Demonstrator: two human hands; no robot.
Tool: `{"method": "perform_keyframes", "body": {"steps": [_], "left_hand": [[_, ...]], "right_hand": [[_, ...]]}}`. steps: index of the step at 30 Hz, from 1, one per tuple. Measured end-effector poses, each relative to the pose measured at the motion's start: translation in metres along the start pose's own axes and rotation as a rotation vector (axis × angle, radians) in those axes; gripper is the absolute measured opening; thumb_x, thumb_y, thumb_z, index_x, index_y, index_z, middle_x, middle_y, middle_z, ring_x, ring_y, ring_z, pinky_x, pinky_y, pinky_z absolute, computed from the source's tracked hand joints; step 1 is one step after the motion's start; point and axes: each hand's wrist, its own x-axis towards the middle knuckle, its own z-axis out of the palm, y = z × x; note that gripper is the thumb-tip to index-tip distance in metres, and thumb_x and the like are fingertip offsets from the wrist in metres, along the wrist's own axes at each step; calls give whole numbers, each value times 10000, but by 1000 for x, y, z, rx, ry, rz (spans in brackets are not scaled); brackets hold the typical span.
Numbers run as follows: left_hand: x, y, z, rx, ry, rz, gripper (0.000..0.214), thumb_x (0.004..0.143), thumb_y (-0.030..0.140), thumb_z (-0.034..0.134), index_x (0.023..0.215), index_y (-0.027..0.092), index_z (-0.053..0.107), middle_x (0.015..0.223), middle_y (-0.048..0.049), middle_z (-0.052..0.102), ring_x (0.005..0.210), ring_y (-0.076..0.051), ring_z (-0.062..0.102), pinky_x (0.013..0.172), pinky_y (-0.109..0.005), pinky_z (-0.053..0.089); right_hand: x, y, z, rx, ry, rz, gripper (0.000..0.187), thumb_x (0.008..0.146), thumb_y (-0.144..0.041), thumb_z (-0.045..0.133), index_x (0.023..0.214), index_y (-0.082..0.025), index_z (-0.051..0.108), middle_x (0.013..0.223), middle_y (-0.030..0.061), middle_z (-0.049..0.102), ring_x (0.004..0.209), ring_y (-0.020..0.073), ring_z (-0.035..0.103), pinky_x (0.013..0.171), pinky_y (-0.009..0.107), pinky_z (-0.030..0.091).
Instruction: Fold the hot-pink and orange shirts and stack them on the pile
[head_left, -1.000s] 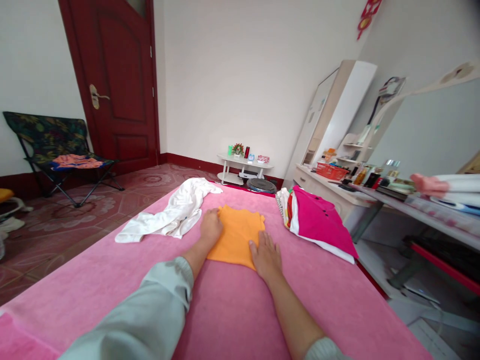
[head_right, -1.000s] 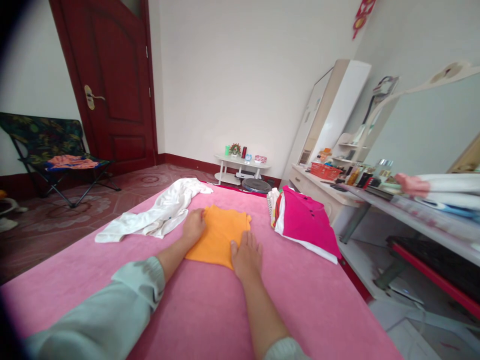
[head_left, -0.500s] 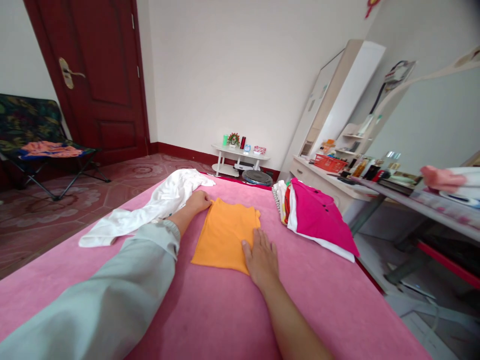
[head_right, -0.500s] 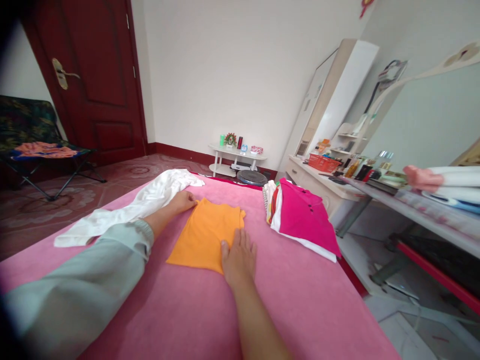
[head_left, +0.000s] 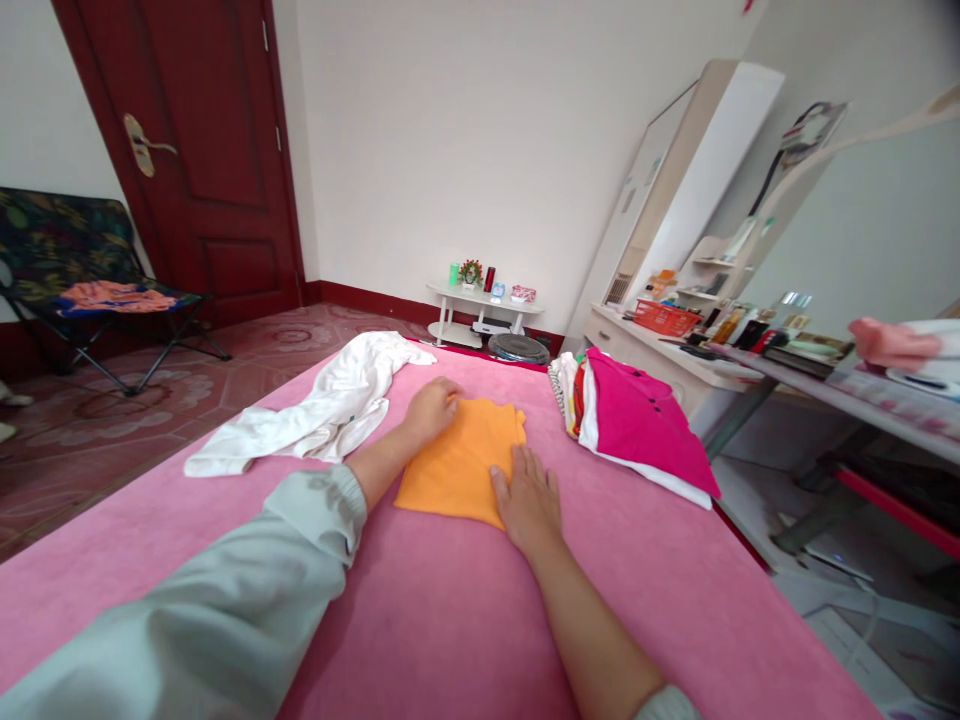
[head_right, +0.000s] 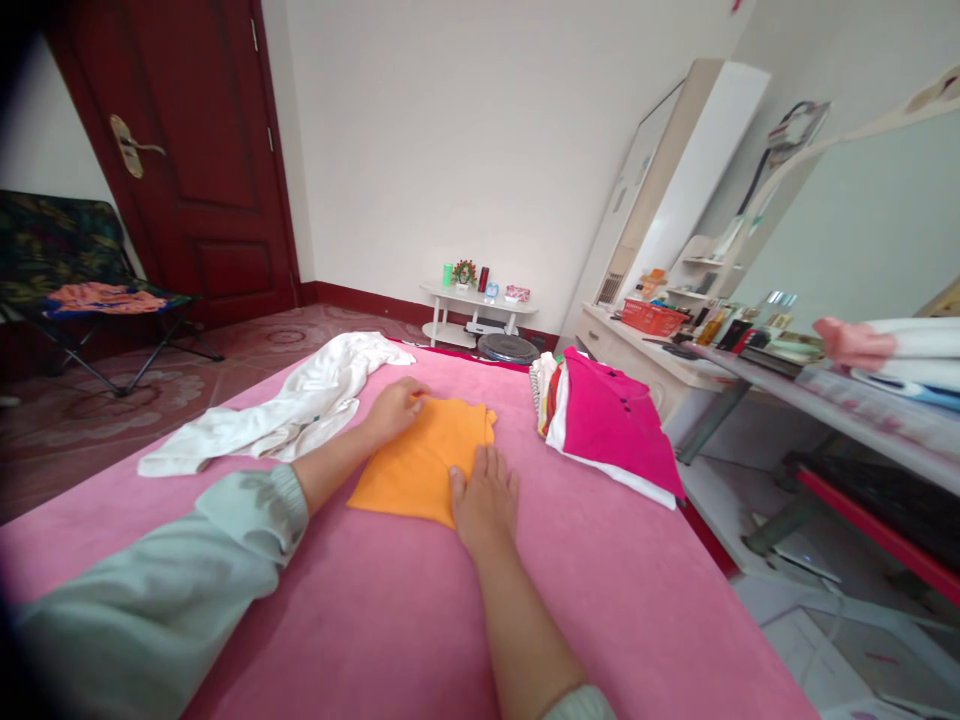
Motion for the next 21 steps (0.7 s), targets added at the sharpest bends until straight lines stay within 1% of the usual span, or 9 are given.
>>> {"method": "perform_keyframes", "body": {"steps": [2, 3, 6, 8, 11, 13, 16, 18, 21], "left_hand": [[-16, 17, 10, -11, -112, 91, 447, 885, 402, 462, 1271, 182, 510, 1297, -70, 541, 1190, -187, 480, 1031, -282, 330], [-24, 23, 15, 3, -177, 109, 531, 875, 492, 452, 1318, 201, 470, 1362, -77, 489, 1251, -217, 430, 1063, -333, 295], [-40, 33, 27, 89, -340, 79, 673, 876, 642, 282, 1411, 239, 350, 1495, -96, 296, 1378, -292, 228, 1106, -496, 150], [-43, 34, 29, 128, -368, 64, 688, 880, 655, 209, 1439, 263, 291, 1521, -89, 233, 1396, -296, 171, 1107, -520, 104], [-43, 35, 26, 131, -353, 77, 652, 879, 659, 199, 1441, 335, 265, 1527, -65, 221, 1395, -308, 168, 1101, -537, 94], [-43, 35, 23, 110, -360, 104, 597, 886, 648, 203, 1424, 399, 271, 1542, -36, 171, 1396, -321, 156, 1090, -566, 89], [-44, 36, 19, 57, -410, 215, 494, 920, 592, 178, 1373, 471, 331, 1557, 21, 78, 1407, -313, 107, 1083, -589, 57], [-44, 37, 17, 26, -452, 274, 464, 935, 563, 153, 1336, 499, 377, 1553, 44, 96, 1411, -297, 97, 1085, -589, 41], [-43, 37, 16, -6, -480, 291, 455, 935, 561, 161, 1310, 507, 413, 1544, 49, 152, 1410, -292, 108, 1089, -587, 39]], "right_hand": [[0, 1, 1, 3, -5, -3, 610, 918, -449, 270, 1413, -96, 329, 1484, 135, 295, 1369, 263, 224, 1085, 469, 149], [0, 1, 1, 3, -9, -2, 607, 918, -447, 276, 1412, -99, 329, 1484, 135, 296, 1368, 264, 225, 1082, 472, 153], [0, 2, -1, 8, 5, -6, 586, 910, -439, 318, 1394, -111, 363, 1465, 136, 335, 1348, 266, 268, 1072, 454, 192], [5, 4, -5, 22, 50, -29, 542, 899, -433, 359, 1336, -123, 444, 1391, 142, 442, 1281, 264, 373, 1035, 413, 266], [24, 16, -15, 70, 96, -36, 375, 900, -374, 370, 1096, -179, 623, 1128, 108, 635, 1059, 233, 553, 886, 336, 395], [44, 30, -19, 134, 107, 8, 317, 896, -311, 374, 986, -211, 661, 993, 70, 677, 945, 206, 602, 797, 297, 427], [77, 52, -20, 270, 118, 47, 298, 850, -235, 440, 1067, -226, 645, 891, 25, 694, 844, 174, 634, 744, 262, 448], [97, 63, -17, 348, 107, 20, 337, 818, -213, 477, 1119, -219, 628, 789, 0, 689, 736, 157, 639, 715, 255, 461], [118, 68, -11, 372, 94, -34, 349, 786, -227, 520, 1114, -215, 639, 681, -23, 667, 626, 143, 620, 672, 250, 468]]}}
